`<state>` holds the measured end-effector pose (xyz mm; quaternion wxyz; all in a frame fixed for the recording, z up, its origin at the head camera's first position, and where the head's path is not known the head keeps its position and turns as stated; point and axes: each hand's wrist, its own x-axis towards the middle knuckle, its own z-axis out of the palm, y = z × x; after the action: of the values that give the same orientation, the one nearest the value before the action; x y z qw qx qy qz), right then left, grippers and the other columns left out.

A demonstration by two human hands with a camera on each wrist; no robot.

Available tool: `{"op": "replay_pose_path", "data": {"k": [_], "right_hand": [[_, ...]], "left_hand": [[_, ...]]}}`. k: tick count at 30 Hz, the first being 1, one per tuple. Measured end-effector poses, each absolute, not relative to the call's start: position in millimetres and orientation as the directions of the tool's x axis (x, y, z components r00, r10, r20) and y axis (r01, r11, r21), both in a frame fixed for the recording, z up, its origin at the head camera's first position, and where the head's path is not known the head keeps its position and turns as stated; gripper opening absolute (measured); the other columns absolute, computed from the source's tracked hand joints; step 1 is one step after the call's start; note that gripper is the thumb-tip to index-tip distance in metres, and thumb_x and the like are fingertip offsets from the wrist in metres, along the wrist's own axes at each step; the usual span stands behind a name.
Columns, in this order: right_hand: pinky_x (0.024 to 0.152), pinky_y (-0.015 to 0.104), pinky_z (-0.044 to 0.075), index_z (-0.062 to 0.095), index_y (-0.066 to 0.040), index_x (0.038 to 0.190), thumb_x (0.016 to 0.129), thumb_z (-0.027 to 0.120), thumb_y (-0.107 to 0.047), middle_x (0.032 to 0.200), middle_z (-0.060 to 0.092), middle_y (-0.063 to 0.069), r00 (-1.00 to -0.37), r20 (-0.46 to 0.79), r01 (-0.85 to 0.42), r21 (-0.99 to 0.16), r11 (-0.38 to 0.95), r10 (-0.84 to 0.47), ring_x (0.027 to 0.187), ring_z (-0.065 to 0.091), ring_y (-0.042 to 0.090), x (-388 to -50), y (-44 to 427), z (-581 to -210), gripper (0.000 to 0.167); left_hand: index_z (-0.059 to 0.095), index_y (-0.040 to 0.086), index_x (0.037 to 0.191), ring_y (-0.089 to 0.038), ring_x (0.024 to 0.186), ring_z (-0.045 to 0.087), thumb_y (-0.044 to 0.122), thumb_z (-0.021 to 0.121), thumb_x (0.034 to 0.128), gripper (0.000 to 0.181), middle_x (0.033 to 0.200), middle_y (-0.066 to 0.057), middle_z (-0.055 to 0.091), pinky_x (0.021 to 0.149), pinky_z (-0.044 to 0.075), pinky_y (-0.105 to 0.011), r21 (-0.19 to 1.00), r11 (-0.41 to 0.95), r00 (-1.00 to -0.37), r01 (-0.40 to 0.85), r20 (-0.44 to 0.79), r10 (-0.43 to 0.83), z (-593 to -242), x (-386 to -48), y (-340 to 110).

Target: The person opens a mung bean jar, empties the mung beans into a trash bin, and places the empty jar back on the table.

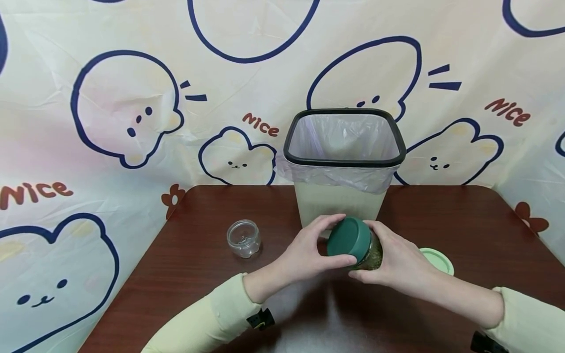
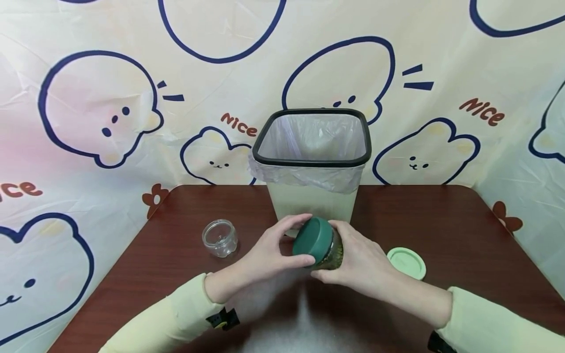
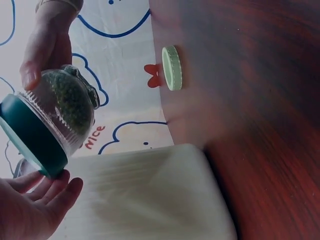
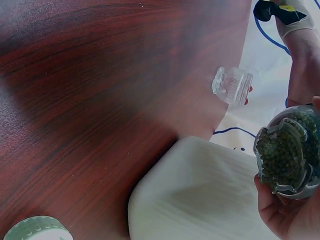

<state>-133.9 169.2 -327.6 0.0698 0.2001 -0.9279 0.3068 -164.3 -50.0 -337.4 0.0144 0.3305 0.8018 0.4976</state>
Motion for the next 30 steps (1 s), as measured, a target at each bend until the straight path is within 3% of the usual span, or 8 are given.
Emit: {"op": "replay_pose_path", "data": {"k": [5,12,18,23,30], "right_hand": [[0.069,0.036,0.051,0.046,-0.007,0.131,0.066,0.087,-0.049,0.111,0.061,0.005,-0.906,0.265,-0.423,-0.533,0.733,-0.329,0.088,0.059,0.016,-134,170,-327,0.087],[0.071,0.040,0.052,0.046,-0.005,0.131,0.066,0.088,-0.045,0.111,0.061,0.007,-0.904,0.274,-0.426,-0.527,0.736,-0.328,0.091,0.060,0.019,-135,172,-327,0.087],[0.070,0.038,0.052,0.047,-0.006,0.130,0.066,0.088,-0.045,0.110,0.062,0.005,-0.899,0.276,-0.438,-0.527,0.728,-0.340,0.089,0.060,0.017,-134,172,-327,0.086],[0.069,0.037,0.051,0.047,-0.006,0.130,0.065,0.088,-0.044,0.109,0.062,0.004,-0.900,0.271,-0.436,-0.530,0.727,-0.341,0.088,0.060,0.016,-133,172,-327,0.085],[0.067,0.035,0.051,0.048,-0.006,0.129,0.066,0.088,-0.045,0.107,0.062,0.003,-0.900,0.268,-0.436,-0.533,0.726,-0.344,0.085,0.059,0.014,-133,171,-330,0.084]], "left_hand": [[0.036,0.014,0.148,-0.008,0.125,0.044,0.032,0.080,0.0806,0.083,0.139,0.000,0.047,0.099,0.044,-0.039,0.794,0.296,-0.759,0.531,0.289,0.584,-332,-169,-57],[0.028,0.011,0.152,-0.018,0.137,0.036,0.018,0.083,0.0779,0.093,0.150,-0.009,0.037,0.106,0.036,-0.047,0.788,0.198,-0.649,0.582,0.305,0.697,-325,-178,-65],[0.033,0.010,0.149,-0.012,0.128,0.044,0.017,0.085,0.0760,0.090,0.146,-0.004,0.042,0.102,0.041,-0.032,0.748,0.200,-0.609,0.633,0.323,0.724,-328,-179,-64],[0.039,0.011,0.146,-0.009,0.119,0.050,0.016,0.086,0.0749,0.085,0.136,-0.001,0.048,0.097,0.044,-0.027,0.758,0.199,-0.624,0.622,0.326,0.710,-331,-178,-62],[0.049,0.012,0.135,-0.007,0.106,0.056,0.024,0.088,0.0722,0.075,0.122,0.001,0.057,0.088,0.050,-0.026,0.783,0.275,-0.725,0.558,0.298,0.620,-334,-173,-57]]}}
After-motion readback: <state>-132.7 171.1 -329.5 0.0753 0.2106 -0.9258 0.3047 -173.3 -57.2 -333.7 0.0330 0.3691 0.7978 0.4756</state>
